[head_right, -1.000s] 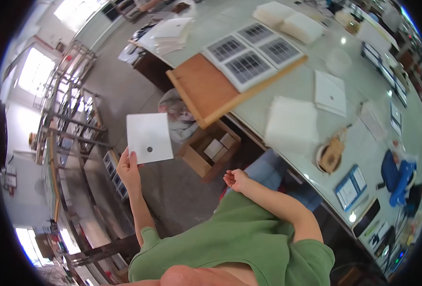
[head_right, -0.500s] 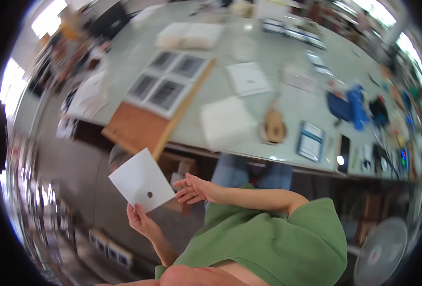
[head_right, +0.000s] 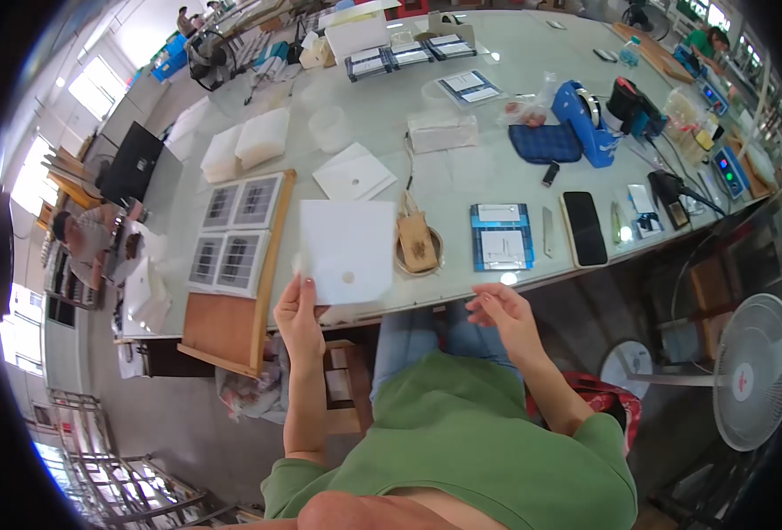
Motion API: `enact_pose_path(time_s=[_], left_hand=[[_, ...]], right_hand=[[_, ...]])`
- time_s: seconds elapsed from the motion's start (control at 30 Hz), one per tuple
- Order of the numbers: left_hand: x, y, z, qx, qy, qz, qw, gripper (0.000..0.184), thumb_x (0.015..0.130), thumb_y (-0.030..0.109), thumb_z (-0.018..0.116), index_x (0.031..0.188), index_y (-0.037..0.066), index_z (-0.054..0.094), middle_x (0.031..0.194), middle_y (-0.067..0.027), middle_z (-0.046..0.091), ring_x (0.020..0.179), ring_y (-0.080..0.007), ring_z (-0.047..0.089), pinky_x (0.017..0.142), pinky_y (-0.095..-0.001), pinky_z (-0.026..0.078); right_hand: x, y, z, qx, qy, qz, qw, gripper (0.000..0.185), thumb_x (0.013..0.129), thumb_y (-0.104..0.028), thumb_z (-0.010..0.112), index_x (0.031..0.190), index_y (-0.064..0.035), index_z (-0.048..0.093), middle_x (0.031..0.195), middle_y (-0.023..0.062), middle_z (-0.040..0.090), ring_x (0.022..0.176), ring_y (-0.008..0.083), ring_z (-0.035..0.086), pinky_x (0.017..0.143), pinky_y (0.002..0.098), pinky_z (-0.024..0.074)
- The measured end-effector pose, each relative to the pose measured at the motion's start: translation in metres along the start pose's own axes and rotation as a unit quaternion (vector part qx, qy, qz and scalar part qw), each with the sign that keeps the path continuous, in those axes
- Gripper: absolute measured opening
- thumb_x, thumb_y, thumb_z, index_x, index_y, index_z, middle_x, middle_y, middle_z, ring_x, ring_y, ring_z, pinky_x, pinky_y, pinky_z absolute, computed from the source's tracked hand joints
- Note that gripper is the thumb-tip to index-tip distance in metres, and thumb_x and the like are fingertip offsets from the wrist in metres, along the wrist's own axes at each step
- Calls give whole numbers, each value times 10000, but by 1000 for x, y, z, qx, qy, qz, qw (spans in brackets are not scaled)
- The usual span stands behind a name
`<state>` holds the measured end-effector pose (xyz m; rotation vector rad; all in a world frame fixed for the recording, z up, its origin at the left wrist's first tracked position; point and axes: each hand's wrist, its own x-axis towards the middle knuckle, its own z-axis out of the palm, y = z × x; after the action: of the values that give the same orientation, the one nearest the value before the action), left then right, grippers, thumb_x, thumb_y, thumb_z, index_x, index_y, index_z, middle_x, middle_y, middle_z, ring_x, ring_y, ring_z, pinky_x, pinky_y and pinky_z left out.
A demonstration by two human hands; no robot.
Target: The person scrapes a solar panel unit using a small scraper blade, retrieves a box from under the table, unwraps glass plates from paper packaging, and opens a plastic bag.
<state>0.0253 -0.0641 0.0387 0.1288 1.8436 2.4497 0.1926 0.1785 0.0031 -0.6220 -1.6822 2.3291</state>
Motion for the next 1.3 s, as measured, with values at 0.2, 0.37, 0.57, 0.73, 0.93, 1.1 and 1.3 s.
enact_pose_path(time_s=[0.2, 0.37, 0.57, 0.73, 0.93, 1.1, 1.3], left_hand=[[80, 47, 26, 579, 98, 543, 600, 314, 779, -66, 570, 1069, 18, 655, 967, -114, 659, 745, -269, 589, 668, -307, 491], [149, -18, 85, 696, -86, 499, 509, 300, 711, 2, 566, 1008, 7, 605, 944, -76, 608, 845, -235, 569, 667, -310, 475], [213, -111, 123, 700, -164, 339, 607, 140, 778, 47, 528, 898, 23, 598, 914, -101, 600, 942, -239, 586, 725, -346, 534], [233, -110, 118, 678, -151, 299, 654, 204, 843, 110, 510, 988, 9, 612, 971, -129, 619, 949, -293, 588, 760, -396, 507], [219, -83, 121, 634, -212, 254, 699, 398, 896, 354, 516, 1126, 34, 572, 1065, -132, 600, 991, -308, 558, 785, -409, 500], [150, -8, 72, 567, -164, 318, 742, 384, 843, 248, 606, 1185, 80, 560, 1177, -121, 574, 1025, -319, 557, 842, -401, 478], [16, 35, -49, 613, 262, 285, 688, 429, 768, 160, 673, 1169, 51, 567, 1206, -175, 535, 1114, -348, 502, 935, -419, 409]], right_hand=[[24, -18, -3, 41, -52, 13, 998, 194, 932, -134, 516, 1078, -18, 569, 897, 57, 636, 747, 99, 590, 675, 225, 454], [46, -31, 2, 58, -104, -8, 993, 172, 936, -108, 502, 1068, -17, 566, 911, 59, 622, 765, 117, 586, 699, 233, 460], [44, -33, 0, 33, -115, -6, 993, 192, 933, -110, 507, 1082, 0, 555, 919, 77, 624, 767, 115, 591, 694, 234, 468], [58, -33, 11, 31, -127, 25, 991, 189, 922, -84, 521, 1074, 23, 552, 913, 83, 626, 812, 111, 581, 745, 243, 476], [64, -56, 44, -81, -263, -4, 961, 194, 900, -86, 557, 1066, 13, 577, 911, 63, 652, 791, 87, 601, 713, 225, 479], [81, -104, 58, -240, -449, 4, 861, 207, 847, -115, 635, 1039, -39, 628, 880, 69, 669, 741, 126, 626, 669, 257, 483], [124, -179, 155, -313, -643, -214, 665, 194, 810, -147, 660, 967, -36, 637, 822, 74, 654, 698, 162, 630, 610, 275, 486]])
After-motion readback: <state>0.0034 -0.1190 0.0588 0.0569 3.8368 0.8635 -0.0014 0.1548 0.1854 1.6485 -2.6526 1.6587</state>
